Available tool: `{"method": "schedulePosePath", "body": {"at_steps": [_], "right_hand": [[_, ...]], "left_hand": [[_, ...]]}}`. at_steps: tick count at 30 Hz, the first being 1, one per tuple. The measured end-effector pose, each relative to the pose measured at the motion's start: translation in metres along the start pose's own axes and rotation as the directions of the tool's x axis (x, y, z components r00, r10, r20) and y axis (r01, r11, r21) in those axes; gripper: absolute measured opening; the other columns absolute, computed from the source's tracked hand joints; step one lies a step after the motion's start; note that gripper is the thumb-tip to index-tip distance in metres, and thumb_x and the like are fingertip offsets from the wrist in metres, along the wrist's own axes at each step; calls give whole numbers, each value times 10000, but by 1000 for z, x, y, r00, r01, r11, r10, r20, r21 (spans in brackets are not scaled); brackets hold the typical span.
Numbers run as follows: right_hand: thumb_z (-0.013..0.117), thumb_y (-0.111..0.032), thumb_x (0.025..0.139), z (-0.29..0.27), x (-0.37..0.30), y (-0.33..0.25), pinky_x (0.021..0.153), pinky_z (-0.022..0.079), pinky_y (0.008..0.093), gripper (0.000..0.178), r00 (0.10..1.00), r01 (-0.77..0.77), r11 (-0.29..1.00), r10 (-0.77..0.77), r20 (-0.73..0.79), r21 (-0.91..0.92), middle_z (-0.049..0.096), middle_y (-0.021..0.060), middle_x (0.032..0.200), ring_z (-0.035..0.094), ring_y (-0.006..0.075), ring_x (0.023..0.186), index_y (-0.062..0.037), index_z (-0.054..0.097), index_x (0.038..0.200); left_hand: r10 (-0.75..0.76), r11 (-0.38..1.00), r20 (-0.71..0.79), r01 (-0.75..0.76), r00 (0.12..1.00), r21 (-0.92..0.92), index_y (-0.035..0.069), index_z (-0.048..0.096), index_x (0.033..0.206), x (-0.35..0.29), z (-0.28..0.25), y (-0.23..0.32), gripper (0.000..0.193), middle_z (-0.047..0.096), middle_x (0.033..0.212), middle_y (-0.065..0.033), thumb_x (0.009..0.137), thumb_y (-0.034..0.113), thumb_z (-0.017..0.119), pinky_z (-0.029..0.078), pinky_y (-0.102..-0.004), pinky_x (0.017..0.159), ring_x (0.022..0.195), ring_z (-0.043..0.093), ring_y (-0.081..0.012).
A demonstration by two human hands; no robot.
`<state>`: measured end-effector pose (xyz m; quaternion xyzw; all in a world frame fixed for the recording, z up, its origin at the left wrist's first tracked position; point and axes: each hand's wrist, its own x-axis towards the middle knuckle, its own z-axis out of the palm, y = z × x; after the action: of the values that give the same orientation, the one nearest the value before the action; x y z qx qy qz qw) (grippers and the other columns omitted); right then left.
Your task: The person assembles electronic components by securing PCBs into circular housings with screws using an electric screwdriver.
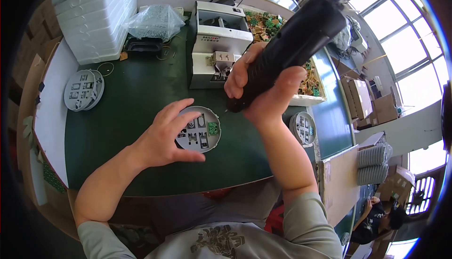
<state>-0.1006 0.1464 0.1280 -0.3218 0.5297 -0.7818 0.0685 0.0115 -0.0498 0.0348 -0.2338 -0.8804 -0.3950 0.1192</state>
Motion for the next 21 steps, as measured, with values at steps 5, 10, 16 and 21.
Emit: {"method": "schedulePosePath", "body": {"at_steps": [5,10,16,21], "right_hand": [[531,-972,775,26,-4,1,487,418,317,913,1000,-17,998,17,16,55,566,65,682,505,163,494,-96,546,1031],[527,-985,764,34,-2,8,489,415,313,925,1000,-6,994,5,10,106,572,64,685,512,163,497,-101,547,1035],[520,-985,770,38,-3,6,494,415,313,916,1000,0,998,0,6,68,574,60,684,519,162,503,-107,553,1028],[511,-987,775,41,-3,5,500,415,313,914,1000,2,993,-3,5,115,571,56,690,517,159,504,-111,551,1032]], "left_hand": [[-62,984,-102,44,993,-171,33,721,1175,0,2,6,348,620,1271,-101,863,140,831,494,-318,850,1010,587,-224],[-163,920,-121,106,979,-378,20,758,1036,0,3,3,133,654,1086,-41,905,31,766,447,-270,685,799,535,-153],[-160,924,-130,102,978,-369,-2,745,1017,0,0,8,96,669,1023,-40,925,-19,724,439,-264,667,744,532,-146],[-114,886,-110,51,987,-461,-16,727,1023,1,-2,5,98,664,1052,-63,928,-37,714,460,-255,748,840,569,-158]]}}
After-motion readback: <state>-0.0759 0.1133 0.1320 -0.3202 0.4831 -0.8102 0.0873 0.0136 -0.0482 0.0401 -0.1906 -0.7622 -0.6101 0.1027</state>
